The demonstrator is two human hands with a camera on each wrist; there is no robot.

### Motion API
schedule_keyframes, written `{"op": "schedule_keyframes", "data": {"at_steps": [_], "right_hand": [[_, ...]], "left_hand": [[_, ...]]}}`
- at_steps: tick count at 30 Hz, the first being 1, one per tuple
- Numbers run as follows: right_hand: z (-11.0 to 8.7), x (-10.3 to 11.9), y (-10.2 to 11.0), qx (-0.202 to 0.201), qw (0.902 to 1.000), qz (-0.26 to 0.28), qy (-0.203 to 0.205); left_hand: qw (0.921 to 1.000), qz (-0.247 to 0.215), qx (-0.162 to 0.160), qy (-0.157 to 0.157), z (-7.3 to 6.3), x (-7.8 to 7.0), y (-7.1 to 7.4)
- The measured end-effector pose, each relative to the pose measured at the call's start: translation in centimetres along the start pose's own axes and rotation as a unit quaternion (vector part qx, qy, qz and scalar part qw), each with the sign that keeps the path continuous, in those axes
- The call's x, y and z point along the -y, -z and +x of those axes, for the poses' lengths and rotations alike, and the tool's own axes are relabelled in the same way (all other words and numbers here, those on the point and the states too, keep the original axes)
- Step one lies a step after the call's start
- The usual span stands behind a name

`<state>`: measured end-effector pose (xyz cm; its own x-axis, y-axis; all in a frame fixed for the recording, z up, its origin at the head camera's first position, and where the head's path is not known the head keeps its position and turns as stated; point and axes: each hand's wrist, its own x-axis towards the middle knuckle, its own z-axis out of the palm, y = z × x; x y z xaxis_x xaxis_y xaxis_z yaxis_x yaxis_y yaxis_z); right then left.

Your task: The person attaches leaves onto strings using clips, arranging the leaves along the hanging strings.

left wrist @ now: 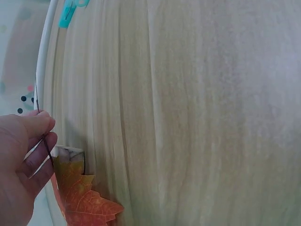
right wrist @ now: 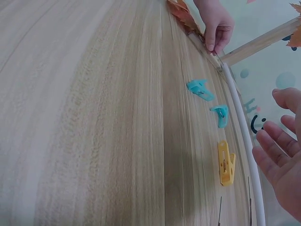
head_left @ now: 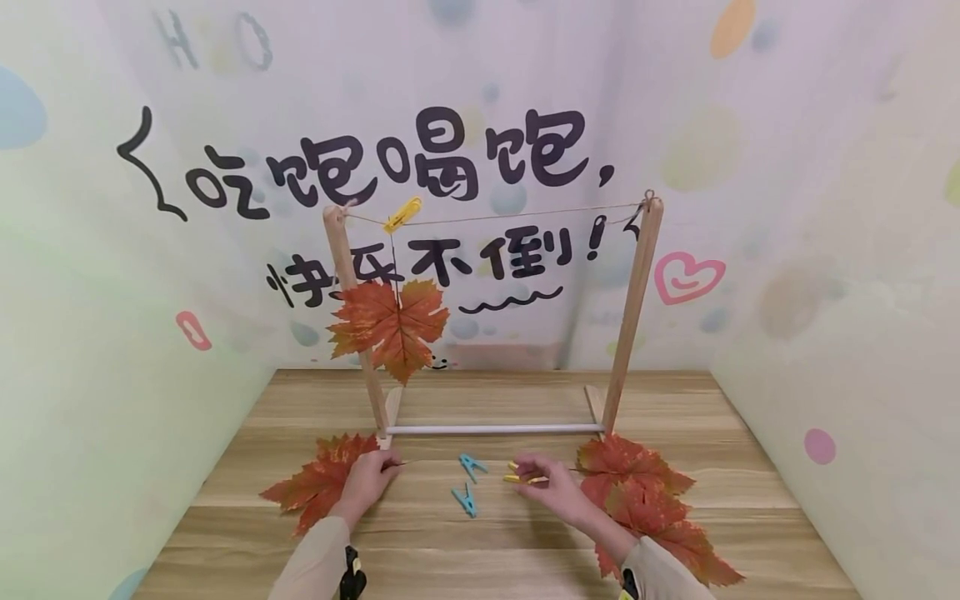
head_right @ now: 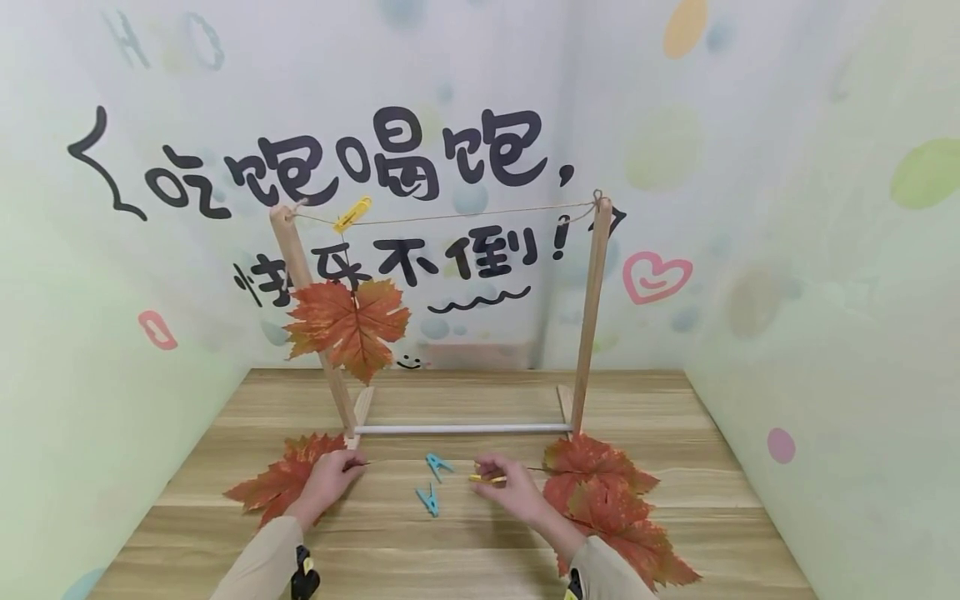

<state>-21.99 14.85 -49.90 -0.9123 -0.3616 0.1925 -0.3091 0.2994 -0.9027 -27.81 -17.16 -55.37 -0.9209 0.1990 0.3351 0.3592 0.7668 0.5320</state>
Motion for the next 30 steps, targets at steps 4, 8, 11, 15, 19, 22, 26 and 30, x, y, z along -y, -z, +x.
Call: {"op": "schedule_keyframes", "data": {"at_steps": [4,8,11,15,19,22,26,30], "right_hand": [[0.0,-0.1,0.0,0.0,1.0,-0.001,-0.002],[0.0,-0.2,0.0,0.004,1.0,0.003,-0.007],[0.0,-0.2,-0.1,0.008,0.9999,0.012,-0.009],[-0.1,-0.3,-0.1,0.008,0.9997,0.022,-0.006],[0.0,-1.0,-0.3,0.007,0.9998,0.02,-0.003],[0.3,-2.1,-0.5,0.005,0.9999,0.014,-0.004],[0.7,-4.2,-0.9,-0.001,0.9999,-0.008,0.014],[1.1,-5.4,-1.3,-0.01,0.9959,-0.075,0.051]], "left_hand": [[1.0,-0.003,-0.002,-0.001,0.1,0.0,0.4],[0.9998,-0.015,0.0,0.01,0.3,0.0,0.8],[0.9998,-0.02,-0.003,0.007,0.7,-0.1,1.2],[0.9997,-0.023,0.0,0.006,1.0,-0.6,1.8],[0.9996,-0.027,0.006,0.01,1.3,-1.4,2.7],[0.9995,-0.029,0.007,0.0,1.5,-2.0,3.5],[0.9988,-0.045,0.013,-0.014,1.8,-2.4,4.3],[0.9969,-0.073,0.023,-0.019,2.2,-2.8,4.9]]}}
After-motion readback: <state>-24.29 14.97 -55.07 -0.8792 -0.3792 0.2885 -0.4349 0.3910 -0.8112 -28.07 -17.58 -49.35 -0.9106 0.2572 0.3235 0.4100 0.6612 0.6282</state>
